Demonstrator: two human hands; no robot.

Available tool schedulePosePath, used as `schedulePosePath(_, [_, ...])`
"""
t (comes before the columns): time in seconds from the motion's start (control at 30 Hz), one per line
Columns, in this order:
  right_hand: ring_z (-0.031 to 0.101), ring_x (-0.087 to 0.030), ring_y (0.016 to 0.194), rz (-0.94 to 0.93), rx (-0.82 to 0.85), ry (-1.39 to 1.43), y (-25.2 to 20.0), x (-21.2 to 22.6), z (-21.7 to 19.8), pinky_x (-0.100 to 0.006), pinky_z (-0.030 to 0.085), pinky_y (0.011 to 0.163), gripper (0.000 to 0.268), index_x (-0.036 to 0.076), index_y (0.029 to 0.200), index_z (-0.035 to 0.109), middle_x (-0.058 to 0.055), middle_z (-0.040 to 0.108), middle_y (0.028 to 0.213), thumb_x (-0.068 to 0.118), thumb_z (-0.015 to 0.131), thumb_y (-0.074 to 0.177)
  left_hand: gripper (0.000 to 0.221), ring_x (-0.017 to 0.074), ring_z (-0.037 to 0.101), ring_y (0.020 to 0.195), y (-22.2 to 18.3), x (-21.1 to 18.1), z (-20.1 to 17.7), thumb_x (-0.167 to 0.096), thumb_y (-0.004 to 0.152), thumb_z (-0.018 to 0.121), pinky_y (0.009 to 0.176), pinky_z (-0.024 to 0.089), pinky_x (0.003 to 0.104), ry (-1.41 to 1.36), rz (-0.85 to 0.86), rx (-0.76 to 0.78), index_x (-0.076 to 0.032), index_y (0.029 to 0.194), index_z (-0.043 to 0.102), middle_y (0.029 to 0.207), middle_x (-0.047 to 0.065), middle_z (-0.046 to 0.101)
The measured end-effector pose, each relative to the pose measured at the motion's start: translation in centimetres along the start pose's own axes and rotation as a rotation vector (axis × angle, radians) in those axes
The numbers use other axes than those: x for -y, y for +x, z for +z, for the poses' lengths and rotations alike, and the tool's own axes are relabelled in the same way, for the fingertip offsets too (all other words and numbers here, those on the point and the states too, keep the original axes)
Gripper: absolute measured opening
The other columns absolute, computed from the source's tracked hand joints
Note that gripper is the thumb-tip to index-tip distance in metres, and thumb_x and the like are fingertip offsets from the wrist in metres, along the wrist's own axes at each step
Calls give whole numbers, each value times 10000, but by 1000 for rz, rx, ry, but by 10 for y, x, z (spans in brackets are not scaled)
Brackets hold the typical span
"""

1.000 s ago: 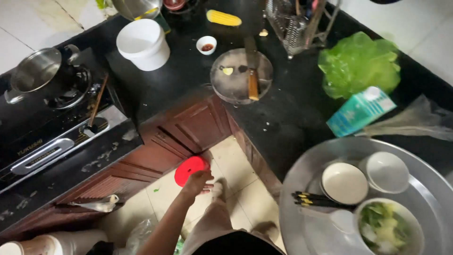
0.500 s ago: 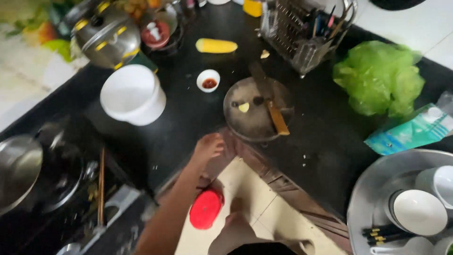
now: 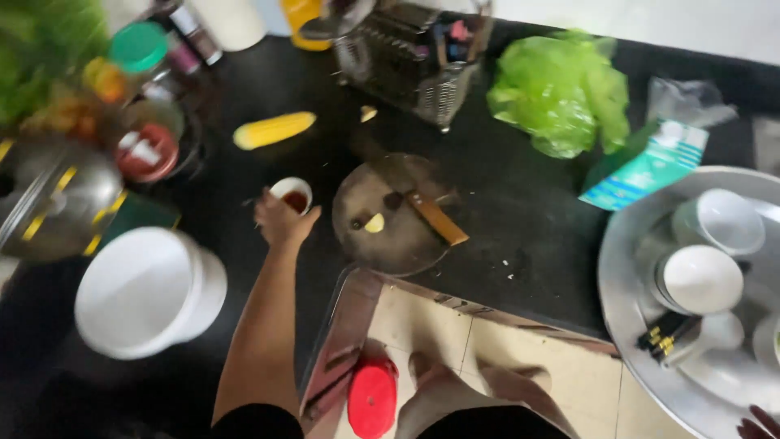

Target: Preparing and serving food by grating carrots, washing dishes, and transferring cooked vegetables from a pot to a bowl.

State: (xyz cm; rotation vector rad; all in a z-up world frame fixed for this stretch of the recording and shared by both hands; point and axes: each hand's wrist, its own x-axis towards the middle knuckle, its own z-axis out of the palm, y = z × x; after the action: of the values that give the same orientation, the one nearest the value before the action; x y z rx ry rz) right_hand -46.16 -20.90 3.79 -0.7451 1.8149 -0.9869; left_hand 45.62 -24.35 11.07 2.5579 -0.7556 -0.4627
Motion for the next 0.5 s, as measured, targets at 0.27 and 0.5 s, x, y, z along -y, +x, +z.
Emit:
schedulePosePath(0.27, [558,-494,955,12,-243,112,-75,-82,-31,-636,506,898,197,85,1452,333,-335,562,1354,177,393,1289,1356,468,372,1457,38,-1,10,-509,630,983,1158,369,569,138,67,-76,-31,1647,224,1573,286,395])
schedulePosePath(0.5, [640,-351,803,178,-537,189,-147,-28,4,-469,593,780,408,-45,1477,501,-263,687,1169,92,508,1092,1316,514,417,1405,38,-28,-23,-471,609,985,1118,363,586,240,232,-121,102,1616,359,1517,375,489])
